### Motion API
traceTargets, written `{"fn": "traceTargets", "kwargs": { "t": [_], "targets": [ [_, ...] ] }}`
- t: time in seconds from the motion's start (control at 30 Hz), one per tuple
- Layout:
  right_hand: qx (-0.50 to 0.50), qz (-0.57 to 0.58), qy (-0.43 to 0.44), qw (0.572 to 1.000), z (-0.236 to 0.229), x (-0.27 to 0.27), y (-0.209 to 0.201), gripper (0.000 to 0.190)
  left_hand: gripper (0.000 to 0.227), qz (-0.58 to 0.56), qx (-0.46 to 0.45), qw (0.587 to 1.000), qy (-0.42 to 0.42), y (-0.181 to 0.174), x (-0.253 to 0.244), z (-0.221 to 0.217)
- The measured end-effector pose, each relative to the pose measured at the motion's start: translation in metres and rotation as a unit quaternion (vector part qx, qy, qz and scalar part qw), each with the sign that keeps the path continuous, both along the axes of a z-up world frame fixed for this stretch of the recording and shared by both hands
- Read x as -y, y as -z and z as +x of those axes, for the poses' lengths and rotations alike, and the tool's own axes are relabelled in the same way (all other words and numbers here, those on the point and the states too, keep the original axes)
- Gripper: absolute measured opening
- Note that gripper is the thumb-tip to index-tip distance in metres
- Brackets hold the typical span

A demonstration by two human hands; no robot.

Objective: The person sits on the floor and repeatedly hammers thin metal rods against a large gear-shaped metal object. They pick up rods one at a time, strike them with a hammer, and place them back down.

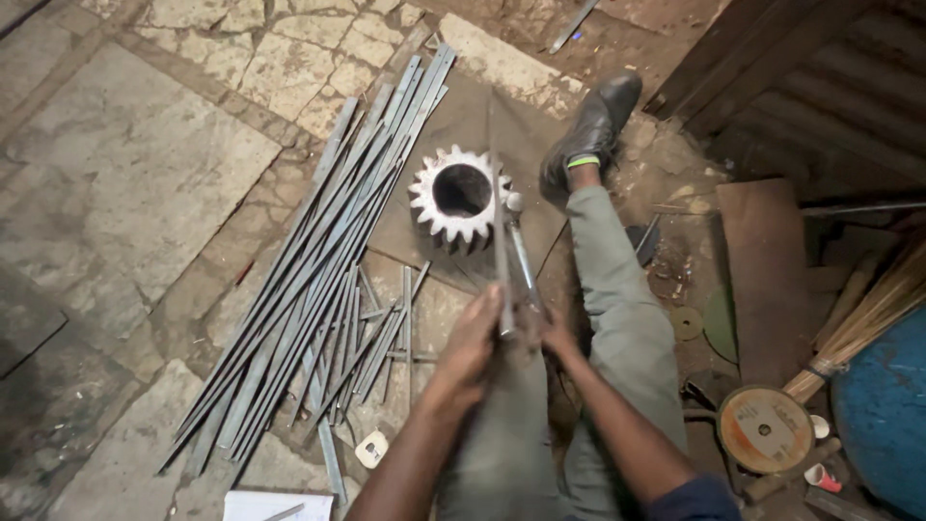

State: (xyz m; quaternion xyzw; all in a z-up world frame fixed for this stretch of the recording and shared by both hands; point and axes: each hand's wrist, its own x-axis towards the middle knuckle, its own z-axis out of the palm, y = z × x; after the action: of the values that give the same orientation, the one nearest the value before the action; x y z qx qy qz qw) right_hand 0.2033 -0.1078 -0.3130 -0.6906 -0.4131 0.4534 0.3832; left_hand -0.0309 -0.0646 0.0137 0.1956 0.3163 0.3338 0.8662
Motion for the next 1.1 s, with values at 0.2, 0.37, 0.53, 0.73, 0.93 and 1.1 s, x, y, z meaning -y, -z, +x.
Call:
{"fn": "traceTargets", "kwargs": {
  "t": [0.2,0.37,0.53,0.73,0.93,1.1],
  "targets": [
    [0.095,0.092,0.091,0.987,0.014,-0.002,0.006,0.055,0.032,-0.005,0.205,0.978,-0.025,0.013,-0.018,0.054],
    [0.105,0.067,0.075,0.989,0.007,0.008,0.018,0.051,0.028,0.061,0.361,0.930,0.010,0.009,-0.033,0.073],
    [0.101,0.051,0.057,0.992,0.005,0.019,0.028,0.048,0.030,0.081,0.446,0.891,0.042,-0.012,-0.050,0.082],
    [0.102,0.070,0.055,0.991,0.011,0.020,0.031,0.044,0.031,0.074,0.515,0.848,0.103,-0.017,-0.066,0.082],
    [0.102,0.114,0.058,0.987,0.016,0.015,0.019,0.041,0.043,0.094,0.412,0.901,0.100,-0.003,-0.071,0.073],
    [0.026,0.114,-0.012,0.993,0.013,0.008,-0.007,0.034,0.035,-0.086,-0.029,0.996,-0.005,0.088,-0.083,0.013]
  ]
}}
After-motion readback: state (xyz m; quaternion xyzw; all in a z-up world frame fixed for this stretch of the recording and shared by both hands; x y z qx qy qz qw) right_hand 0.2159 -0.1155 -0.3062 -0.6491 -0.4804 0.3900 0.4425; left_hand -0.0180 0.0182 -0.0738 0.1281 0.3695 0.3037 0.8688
